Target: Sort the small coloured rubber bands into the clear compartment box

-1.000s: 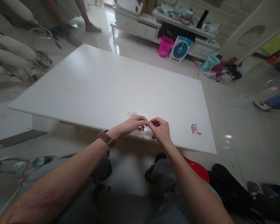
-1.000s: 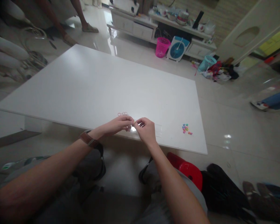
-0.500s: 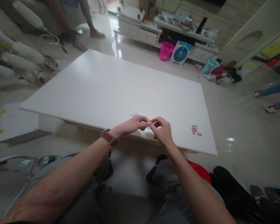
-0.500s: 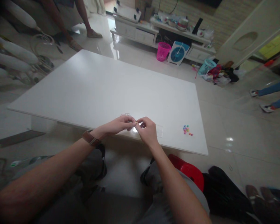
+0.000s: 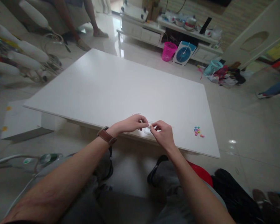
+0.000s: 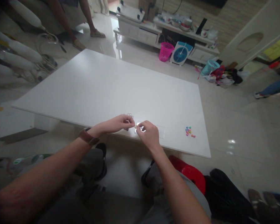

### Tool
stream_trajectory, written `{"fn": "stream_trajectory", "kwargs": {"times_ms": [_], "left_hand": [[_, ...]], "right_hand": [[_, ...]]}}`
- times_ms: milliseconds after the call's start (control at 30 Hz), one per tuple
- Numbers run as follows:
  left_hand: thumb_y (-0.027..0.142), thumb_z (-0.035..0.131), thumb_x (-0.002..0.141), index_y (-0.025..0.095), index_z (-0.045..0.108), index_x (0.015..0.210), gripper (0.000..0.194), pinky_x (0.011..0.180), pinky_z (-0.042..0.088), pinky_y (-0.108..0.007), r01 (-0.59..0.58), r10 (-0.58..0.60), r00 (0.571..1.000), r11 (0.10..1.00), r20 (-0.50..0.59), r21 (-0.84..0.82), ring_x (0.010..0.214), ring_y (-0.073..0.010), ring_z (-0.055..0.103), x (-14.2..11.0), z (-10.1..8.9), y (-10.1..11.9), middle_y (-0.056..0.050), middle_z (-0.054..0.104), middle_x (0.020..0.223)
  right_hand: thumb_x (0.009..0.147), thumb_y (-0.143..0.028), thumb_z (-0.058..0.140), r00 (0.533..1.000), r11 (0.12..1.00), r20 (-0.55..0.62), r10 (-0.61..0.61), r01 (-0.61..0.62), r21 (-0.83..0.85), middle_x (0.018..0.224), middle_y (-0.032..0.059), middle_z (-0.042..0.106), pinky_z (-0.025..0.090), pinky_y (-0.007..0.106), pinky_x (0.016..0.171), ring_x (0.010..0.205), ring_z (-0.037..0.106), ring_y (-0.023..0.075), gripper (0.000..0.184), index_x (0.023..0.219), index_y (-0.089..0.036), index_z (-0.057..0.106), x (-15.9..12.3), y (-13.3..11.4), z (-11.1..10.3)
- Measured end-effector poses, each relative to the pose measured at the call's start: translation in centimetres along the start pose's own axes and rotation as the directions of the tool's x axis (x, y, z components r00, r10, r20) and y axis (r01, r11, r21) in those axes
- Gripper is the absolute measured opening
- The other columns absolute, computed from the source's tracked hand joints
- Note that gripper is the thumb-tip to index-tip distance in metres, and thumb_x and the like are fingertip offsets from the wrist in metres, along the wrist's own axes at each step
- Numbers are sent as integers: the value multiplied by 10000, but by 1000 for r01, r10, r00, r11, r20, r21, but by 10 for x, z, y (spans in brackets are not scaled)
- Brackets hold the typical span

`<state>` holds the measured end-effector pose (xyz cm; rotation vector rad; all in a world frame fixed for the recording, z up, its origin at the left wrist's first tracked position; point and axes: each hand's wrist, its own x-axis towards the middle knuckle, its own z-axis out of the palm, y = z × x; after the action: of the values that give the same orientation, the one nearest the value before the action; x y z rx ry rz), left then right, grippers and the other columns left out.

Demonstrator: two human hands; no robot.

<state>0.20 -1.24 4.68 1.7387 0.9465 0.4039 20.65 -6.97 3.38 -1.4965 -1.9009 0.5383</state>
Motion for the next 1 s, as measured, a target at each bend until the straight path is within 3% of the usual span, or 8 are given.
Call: {"fn": "stream_trajectory", "kwargs": {"times_ms": [133,200,433,733,900,1000], "left_hand": [[291,623,841,147,740,882,189,765,481,-289,189,-117,964,933,-238,307,788,-186,653,-1,-18,-20,-88,747,902],[215,620,814,152,748,859,149,760,473,-294,267,-155,948,864,-278,427,800,-201,660,0,-18,-33,-95,753,889],[153,545,823,166,743,851,200,688,449,-295,288,-206,957,736,-202,612,763,-219,667,10,10,-56,-122,741,860],[171,491,859,143,704,916,222,687,452,-319,312,-288,945,648,-155,695,806,-263,687,14,19,-60,-173,728,912],[162,480,839,129,676,850,199,650,428,-339,282,-271,954,662,-129,694,755,-277,671,14,21,-61,-182,713,845],[166,486,845,141,641,780,169,655,421,-333,225,-193,974,743,-120,631,732,-247,643,17,16,-53,-157,700,816]], "right_hand": [[865,-221,644,1000,1000,-1,30,-30,-7,780,5,682,445,270,679,646,606,134,123,753,-198,690,4,8,1],[864,-216,639,999,999,11,34,-34,-21,785,5,682,443,269,685,656,610,136,122,756,-199,693,5,13,3],[863,-212,640,997,996,54,63,-59,-68,793,3,681,442,268,700,667,604,137,118,757,-199,691,11,27,8],[863,-203,643,997,995,47,64,-61,-75,804,4,691,443,269,709,677,599,137,119,757,-203,697,14,27,4],[862,-200,646,997,993,54,60,-54,-103,804,2,688,433,269,695,677,602,138,118,753,-204,691,9,27,1],[863,-200,645,996,992,59,64,-57,-114,803,1,687,433,269,697,679,606,138,122,747,-205,684,8,29,1]]}}
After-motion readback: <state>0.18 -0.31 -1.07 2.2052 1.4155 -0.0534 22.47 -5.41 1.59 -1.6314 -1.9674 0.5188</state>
